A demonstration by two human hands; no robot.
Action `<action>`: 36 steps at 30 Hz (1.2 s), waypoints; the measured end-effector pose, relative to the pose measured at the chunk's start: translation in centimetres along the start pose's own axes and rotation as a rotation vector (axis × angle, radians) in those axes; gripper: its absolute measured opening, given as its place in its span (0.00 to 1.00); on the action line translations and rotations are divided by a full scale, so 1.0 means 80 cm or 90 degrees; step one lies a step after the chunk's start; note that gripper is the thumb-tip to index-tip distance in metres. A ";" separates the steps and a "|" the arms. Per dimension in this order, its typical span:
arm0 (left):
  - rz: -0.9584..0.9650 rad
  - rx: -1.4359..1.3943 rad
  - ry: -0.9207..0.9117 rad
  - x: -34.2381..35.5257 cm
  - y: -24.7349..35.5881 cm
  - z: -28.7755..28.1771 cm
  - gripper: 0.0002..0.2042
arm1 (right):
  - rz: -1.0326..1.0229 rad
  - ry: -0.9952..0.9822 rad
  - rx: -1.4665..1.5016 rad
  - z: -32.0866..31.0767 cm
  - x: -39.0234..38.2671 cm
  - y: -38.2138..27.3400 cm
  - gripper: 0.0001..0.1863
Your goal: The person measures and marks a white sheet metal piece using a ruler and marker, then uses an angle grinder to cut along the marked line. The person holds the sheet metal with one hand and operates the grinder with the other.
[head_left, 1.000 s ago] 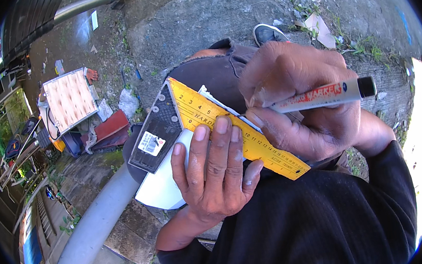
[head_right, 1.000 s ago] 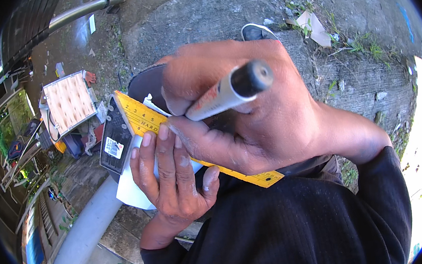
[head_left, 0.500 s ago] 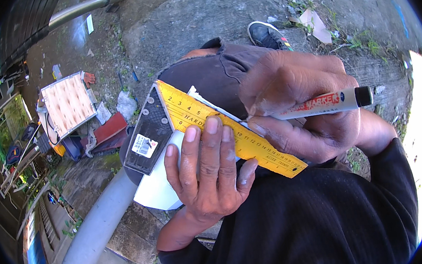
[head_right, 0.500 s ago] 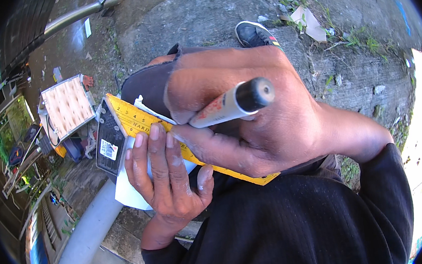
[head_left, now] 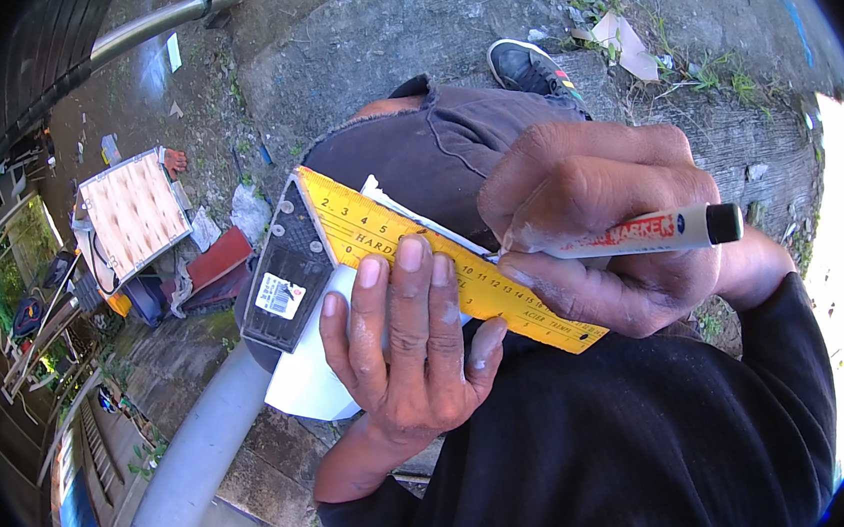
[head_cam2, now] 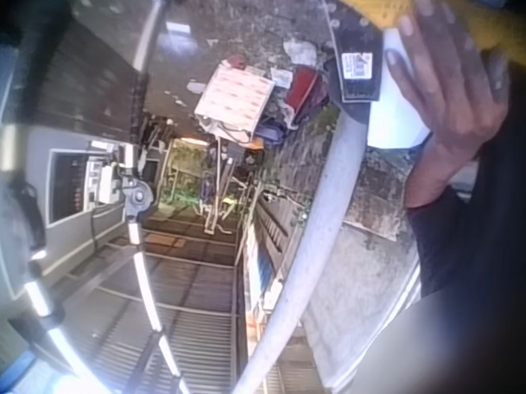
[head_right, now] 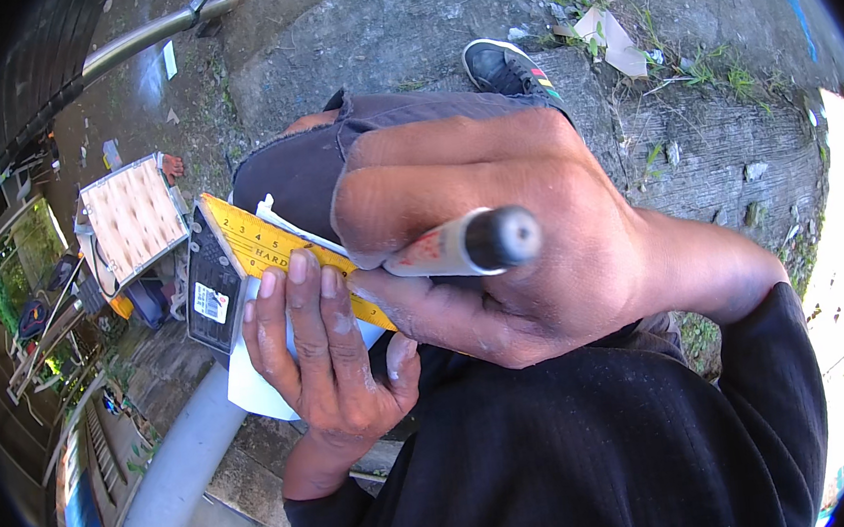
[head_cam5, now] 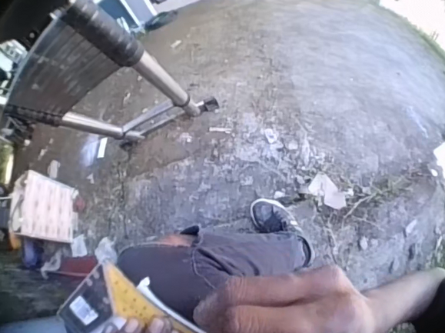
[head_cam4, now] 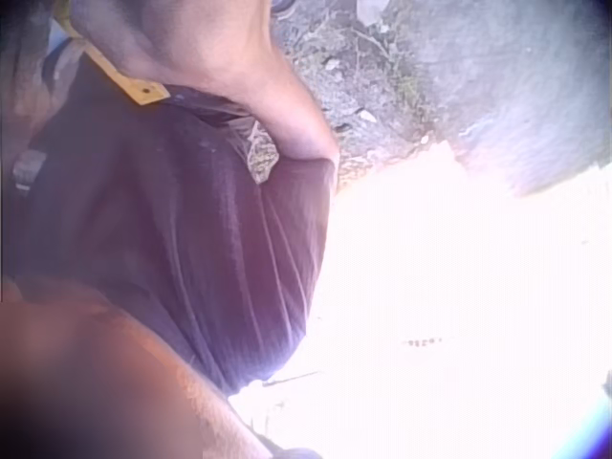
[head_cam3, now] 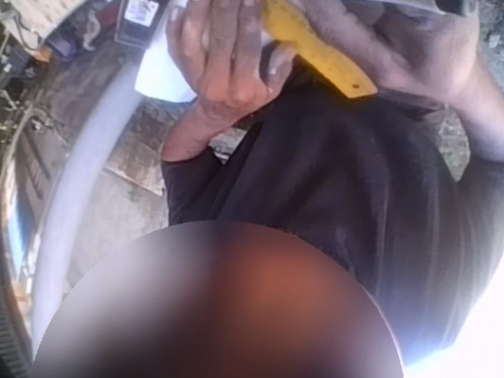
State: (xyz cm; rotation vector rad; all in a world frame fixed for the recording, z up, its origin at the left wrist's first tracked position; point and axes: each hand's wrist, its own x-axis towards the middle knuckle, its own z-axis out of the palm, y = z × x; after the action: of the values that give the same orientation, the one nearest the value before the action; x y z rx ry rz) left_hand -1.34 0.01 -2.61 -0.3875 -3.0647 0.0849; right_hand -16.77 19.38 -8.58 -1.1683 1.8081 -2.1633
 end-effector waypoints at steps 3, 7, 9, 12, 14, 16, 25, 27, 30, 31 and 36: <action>0.006 0.001 -0.003 0.001 -0.001 -0.001 0.28 | -0.044 0.030 -0.009 0.007 0.002 0.010 0.07; -0.003 0.001 -0.003 0.002 0.000 -0.001 0.27 | -0.048 0.014 -0.005 0.004 0.000 0.010 0.07; -0.007 -0.002 0.000 0.001 0.001 -0.001 0.27 | -0.040 -0.006 -0.005 0.001 -0.002 0.007 0.07; -0.005 -0.007 0.003 0.001 0.001 0.000 0.27 | -0.023 -0.006 0.002 0.001 -0.003 0.005 0.07; -0.001 -0.004 0.003 0.002 0.000 0.000 0.27 | -0.007 -0.003 0.000 0.000 -0.005 0.003 0.07; 0.000 0.000 -0.003 0.002 0.000 -0.001 0.27 | 0.008 -0.010 -0.004 -0.001 -0.008 0.001 0.07; 0.001 -0.012 0.004 -0.001 0.001 -0.001 0.27 | -0.038 0.166 0.152 -0.041 -0.010 -0.020 0.08; 0.007 -0.022 0.022 0.001 -0.001 0.000 0.27 | 0.011 0.162 0.061 -0.059 -0.013 -0.035 0.11; 0.045 -0.037 0.028 0.003 -0.003 -0.006 0.31 | 0.101 0.166 0.051 -0.051 -0.024 -0.039 0.08; 0.043 -0.045 0.034 0.003 -0.003 -0.007 0.30 | 0.143 0.140 0.054 -0.045 -0.030 -0.041 0.07; 0.025 -0.092 0.055 0.001 -0.007 -0.017 0.26 | 0.178 0.015 -0.095 -0.011 -0.061 -0.052 0.14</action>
State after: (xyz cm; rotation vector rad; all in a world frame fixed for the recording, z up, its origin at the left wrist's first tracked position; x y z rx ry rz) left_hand -1.48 -0.46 -1.19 -0.4454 -2.9874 -0.1477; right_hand -12.27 23.84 -7.30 -0.8535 2.0333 -1.9234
